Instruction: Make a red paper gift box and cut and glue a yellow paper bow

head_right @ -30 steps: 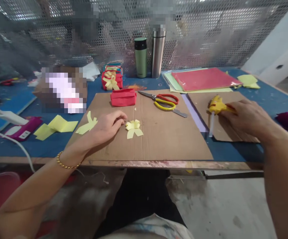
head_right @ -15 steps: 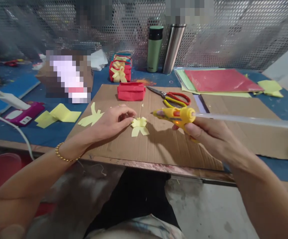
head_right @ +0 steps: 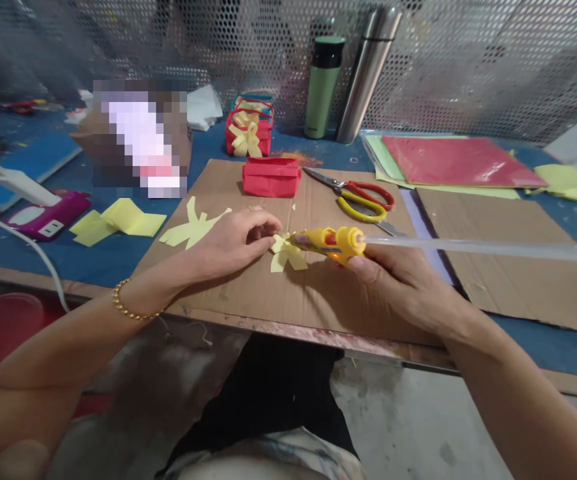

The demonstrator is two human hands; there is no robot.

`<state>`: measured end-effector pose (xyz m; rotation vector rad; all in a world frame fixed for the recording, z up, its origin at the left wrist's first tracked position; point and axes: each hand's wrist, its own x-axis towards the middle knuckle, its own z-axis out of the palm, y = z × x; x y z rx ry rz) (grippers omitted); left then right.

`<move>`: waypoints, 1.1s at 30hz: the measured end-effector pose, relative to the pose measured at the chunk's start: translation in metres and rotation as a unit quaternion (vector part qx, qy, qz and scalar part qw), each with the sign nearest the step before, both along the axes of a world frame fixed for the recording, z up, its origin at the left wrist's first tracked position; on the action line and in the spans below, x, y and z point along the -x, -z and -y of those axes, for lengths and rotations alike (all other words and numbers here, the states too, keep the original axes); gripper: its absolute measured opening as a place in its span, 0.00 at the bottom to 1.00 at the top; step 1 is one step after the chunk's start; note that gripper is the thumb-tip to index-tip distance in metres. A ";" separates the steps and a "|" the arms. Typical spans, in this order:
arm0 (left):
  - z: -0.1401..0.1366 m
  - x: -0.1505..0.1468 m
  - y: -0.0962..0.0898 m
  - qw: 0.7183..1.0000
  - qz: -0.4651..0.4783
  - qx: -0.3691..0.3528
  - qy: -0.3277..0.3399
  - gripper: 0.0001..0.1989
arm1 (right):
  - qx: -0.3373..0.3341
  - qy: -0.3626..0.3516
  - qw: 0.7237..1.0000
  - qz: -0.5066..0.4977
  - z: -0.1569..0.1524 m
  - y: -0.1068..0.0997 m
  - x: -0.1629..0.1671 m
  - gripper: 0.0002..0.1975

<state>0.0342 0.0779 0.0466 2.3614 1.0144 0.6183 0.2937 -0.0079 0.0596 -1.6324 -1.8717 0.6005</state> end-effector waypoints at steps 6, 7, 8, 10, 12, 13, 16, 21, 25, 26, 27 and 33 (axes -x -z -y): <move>0.000 -0.001 0.001 0.999 -0.028 -0.020 0.000 0.07 | 0.009 -0.047 0.999 0.013 -0.001 0.004 -0.004 0.30; 0.000 -0.001 0.001 0.999 -0.037 -0.023 0.000 0.07 | 0.008 -0.050 0.999 0.017 -0.001 0.004 -0.004 0.31; 0.000 -0.002 0.001 0.999 -0.043 -0.027 0.000 0.08 | 0.007 -0.050 0.999 0.021 -0.001 0.005 -0.004 0.31; 0.000 -0.001 0.001 0.998 -0.049 -0.031 0.003 0.08 | 0.008 -0.051 0.998 0.027 -0.002 0.006 -0.004 0.33; 0.000 -0.001 0.002 0.998 -0.053 -0.032 0.006 0.08 | 0.016 -0.054 0.998 0.032 -0.002 0.006 -0.005 0.34; -0.001 -0.001 0.002 0.998 -0.055 -0.033 0.007 0.08 | 0.021 -0.056 0.998 0.035 -0.002 0.006 -0.005 0.34; -0.001 -0.001 0.003 0.998 -0.061 -0.031 0.010 0.07 | 0.026 -0.046 0.998 0.037 -0.003 0.006 -0.005 0.37; -0.002 -0.001 0.002 0.997 -0.070 -0.027 0.007 0.08 | 0.036 -0.031 0.998 0.042 -0.003 0.009 -0.006 0.40; -0.001 -0.001 0.001 0.997 -0.072 -0.022 0.007 0.08 | 0.031 -0.030 0.998 0.045 -0.002 0.012 -0.008 0.41; -0.001 -0.001 0.000 0.997 -0.073 -0.021 0.007 0.08 | 0.029 -0.032 0.998 0.046 -0.002 0.013 -0.009 0.40; 0.000 -0.001 -0.001 0.997 -0.075 -0.020 0.007 0.08 | 0.025 -0.035 0.998 0.047 -0.002 0.013 -0.009 0.40; 0.000 -0.001 -0.002 0.996 -0.083 -0.015 0.008 0.08 | -0.009 -0.059 0.997 0.039 -0.004 0.017 -0.012 0.35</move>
